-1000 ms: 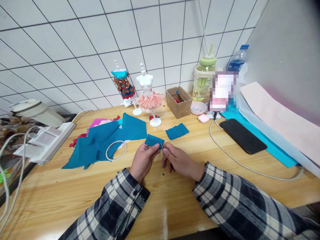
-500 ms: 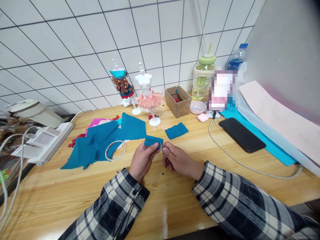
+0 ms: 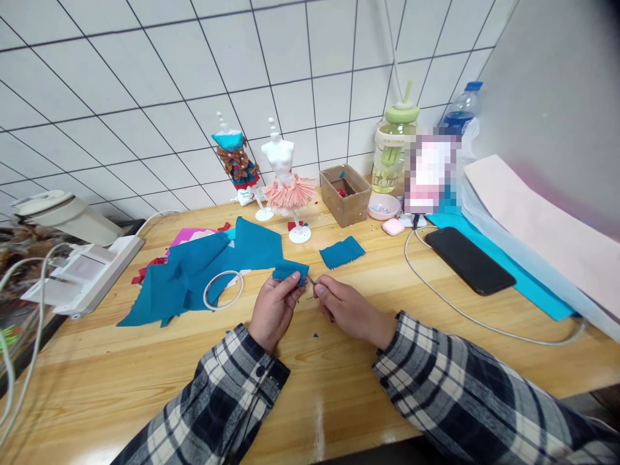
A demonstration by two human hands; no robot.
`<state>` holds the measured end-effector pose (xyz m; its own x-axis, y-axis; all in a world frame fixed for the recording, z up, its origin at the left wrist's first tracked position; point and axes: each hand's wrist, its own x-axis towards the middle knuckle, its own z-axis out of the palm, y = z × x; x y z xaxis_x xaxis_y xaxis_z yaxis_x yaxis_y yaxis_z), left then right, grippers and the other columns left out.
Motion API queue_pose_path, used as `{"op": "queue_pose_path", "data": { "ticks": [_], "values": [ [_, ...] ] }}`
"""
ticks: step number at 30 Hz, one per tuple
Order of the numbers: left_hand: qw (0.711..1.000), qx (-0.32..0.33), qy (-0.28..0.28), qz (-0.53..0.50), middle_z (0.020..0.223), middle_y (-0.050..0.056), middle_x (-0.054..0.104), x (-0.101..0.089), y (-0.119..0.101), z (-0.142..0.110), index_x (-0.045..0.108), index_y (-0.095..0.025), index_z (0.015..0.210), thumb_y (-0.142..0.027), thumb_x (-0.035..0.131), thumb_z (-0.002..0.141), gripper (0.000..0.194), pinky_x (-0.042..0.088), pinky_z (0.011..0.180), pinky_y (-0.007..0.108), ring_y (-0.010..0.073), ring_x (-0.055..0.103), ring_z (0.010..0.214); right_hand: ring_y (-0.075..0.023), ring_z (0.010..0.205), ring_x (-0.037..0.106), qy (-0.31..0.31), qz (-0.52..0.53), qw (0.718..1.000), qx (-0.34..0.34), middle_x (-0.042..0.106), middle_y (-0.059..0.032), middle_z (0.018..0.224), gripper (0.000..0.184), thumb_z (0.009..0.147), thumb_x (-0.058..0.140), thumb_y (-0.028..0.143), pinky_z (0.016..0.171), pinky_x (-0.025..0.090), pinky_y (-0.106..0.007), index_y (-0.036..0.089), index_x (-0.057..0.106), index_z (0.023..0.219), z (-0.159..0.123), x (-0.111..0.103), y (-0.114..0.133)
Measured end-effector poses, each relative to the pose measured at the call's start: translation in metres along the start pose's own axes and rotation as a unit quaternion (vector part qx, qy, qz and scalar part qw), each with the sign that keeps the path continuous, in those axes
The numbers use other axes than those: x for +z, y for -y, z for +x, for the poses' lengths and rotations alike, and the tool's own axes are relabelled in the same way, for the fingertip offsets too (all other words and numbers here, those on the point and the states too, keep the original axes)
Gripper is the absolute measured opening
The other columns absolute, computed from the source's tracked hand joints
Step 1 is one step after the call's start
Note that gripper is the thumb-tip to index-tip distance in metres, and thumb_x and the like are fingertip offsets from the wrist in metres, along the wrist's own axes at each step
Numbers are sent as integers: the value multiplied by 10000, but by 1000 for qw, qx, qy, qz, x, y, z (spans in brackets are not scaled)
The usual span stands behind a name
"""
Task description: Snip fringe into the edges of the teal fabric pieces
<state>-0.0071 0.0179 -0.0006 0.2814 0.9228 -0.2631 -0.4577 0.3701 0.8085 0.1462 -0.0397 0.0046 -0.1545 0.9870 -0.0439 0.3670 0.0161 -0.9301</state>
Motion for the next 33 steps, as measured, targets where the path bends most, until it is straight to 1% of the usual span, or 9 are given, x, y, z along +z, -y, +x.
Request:
{"op": "queue_pose_path", "data": {
  "ticks": [3, 5, 8, 14, 20, 28, 33],
  "values": [
    [1000, 6, -8, -6, 753, 1, 714, 1, 0, 0, 689, -143, 776, -185, 815, 665, 174, 531, 679, 194, 96, 647, 700, -157, 690, 488, -39, -49, 998, 2, 509, 13, 715, 299, 998, 295, 394, 668, 367, -293, 225, 456, 811, 1, -4, -2],
    [1000, 5, -3, -6, 748, -2, 707, 2, -1, 0, 677, -145, 767, -179, 815, 658, 179, 526, 674, 195, 93, 638, 688, -162, 718, 496, -32, -58, 998, 2, 528, 8, 742, 310, 999, 285, 395, 692, 369, -298, 224, 492, 844, 1, -6, -3],
    [1000, 2, 11, 4, 746, -3, 702, 4, -2, -2, 668, -144, 762, -171, 817, 646, 191, 518, 672, 195, 90, 628, 678, -157, 690, 487, -10, -49, 999, 4, 518, 17, 712, 312, 999, 284, 393, 665, 362, -288, 224, 510, 866, 2, -7, -4],
    [999, -2, 40, 16, 749, 3, 702, 5, -3, -4, 679, -142, 779, -168, 806, 657, 179, 508, 676, 202, 93, 621, 681, -142, 665, 469, -7, -21, 1000, -8, 487, 27, 683, 323, 1001, 296, 391, 627, 342, -269, 215, 497, 821, 3, -7, -6],
    [999, -4, 39, 18, 772, 0, 705, 5, -3, -4, 688, -144, 796, -149, 797, 659, 175, 494, 685, 206, 94, 619, 691, -140, 647, 453, -4, 4, 1000, -7, 463, 32, 670, 325, 1000, 299, 402, 618, 345, -270, 216, 480, 806, 4, -7, -8],
    [999, -1, 39, 24, 775, 0, 696, 5, -3, -4, 686, -142, 800, -155, 796, 663, 176, 488, 685, 207, 94, 613, 697, -146, 689, 466, 0, 2, 1000, -6, 486, 21, 715, 301, 988, 329, 389, 652, 352, -281, 213, 468, 788, 4, -8, -7],
    [998, 2, 48, 28, 822, 7, 710, 4, -2, -4, 697, -147, 868, -168, 795, 678, 215, 499, 703, 208, 99, 626, 730, -147, 708, 465, 7, 3, 1000, -3, 490, 19, 732, 280, 981, 349, 374, 668, 351, -282, 212, 459, 780, 4, -9, -6]
  ]
}}
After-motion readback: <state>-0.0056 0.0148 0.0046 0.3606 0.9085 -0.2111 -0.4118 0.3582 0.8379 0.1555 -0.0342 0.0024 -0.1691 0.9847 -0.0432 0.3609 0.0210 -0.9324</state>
